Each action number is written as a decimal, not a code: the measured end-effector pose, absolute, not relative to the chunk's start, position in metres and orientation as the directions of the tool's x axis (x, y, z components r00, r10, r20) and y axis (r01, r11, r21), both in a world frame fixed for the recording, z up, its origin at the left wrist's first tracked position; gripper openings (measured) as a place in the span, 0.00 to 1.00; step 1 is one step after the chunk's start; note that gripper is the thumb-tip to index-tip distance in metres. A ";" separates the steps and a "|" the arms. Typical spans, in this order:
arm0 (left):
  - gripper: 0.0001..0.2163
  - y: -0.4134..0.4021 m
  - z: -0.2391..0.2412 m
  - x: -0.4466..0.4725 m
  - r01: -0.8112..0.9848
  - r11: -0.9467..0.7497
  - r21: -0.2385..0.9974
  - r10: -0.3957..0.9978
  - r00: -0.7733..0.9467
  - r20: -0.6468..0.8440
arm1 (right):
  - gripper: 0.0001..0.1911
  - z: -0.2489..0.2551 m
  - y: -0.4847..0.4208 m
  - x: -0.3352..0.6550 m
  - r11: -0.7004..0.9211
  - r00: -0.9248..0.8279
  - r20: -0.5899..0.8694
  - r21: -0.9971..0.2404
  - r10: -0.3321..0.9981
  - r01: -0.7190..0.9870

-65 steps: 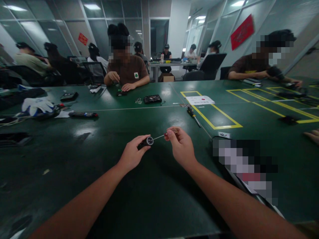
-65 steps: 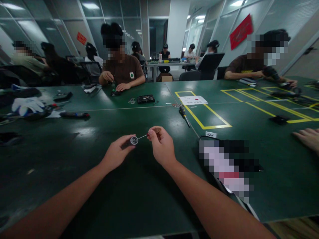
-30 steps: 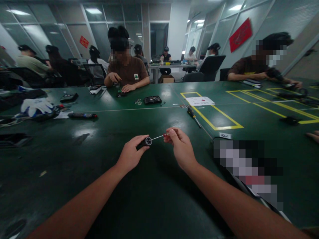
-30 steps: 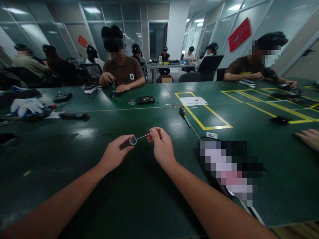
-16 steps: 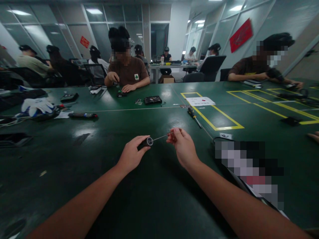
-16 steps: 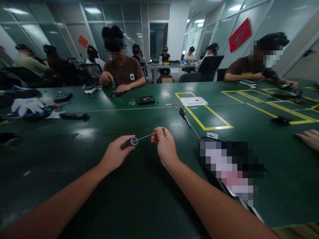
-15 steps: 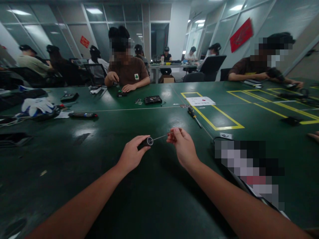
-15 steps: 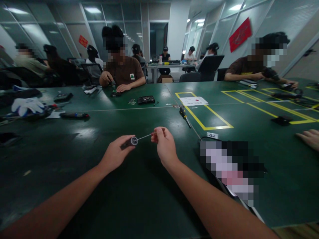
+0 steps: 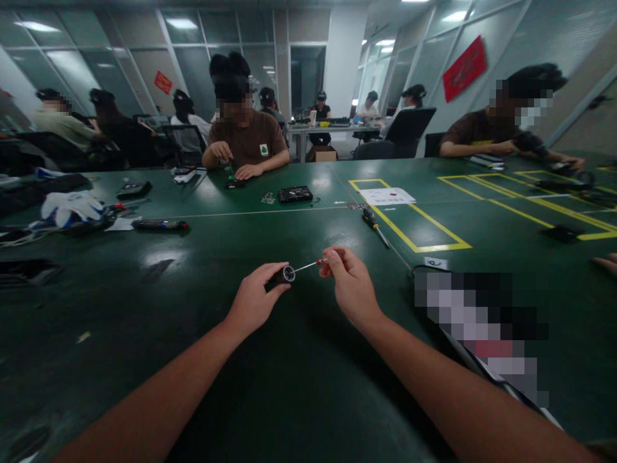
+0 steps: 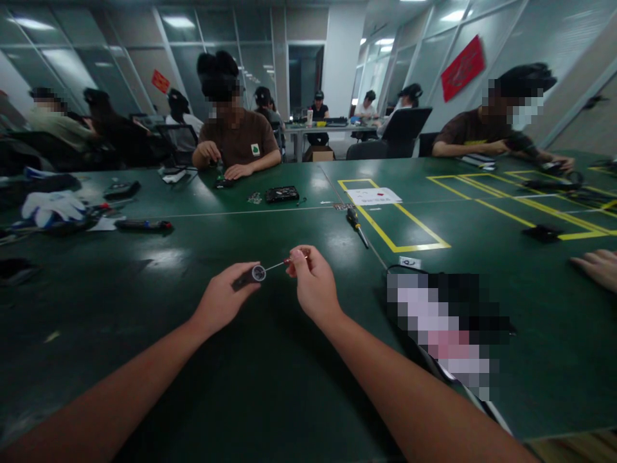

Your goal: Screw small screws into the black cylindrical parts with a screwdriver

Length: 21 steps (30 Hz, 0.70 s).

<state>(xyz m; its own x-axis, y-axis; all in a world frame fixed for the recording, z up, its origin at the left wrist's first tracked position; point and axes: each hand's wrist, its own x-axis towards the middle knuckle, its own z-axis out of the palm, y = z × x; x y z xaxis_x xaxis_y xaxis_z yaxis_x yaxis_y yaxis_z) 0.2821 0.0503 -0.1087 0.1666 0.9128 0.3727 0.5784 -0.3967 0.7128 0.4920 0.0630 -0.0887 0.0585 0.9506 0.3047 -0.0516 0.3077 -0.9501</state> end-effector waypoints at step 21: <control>0.18 0.053 -0.110 0.280 0.594 -0.446 0.669 0.888 0.196 0.417 | 0.11 -0.097 0.073 0.493 -0.032 0.032 -0.052 -0.895 0.998 -0.446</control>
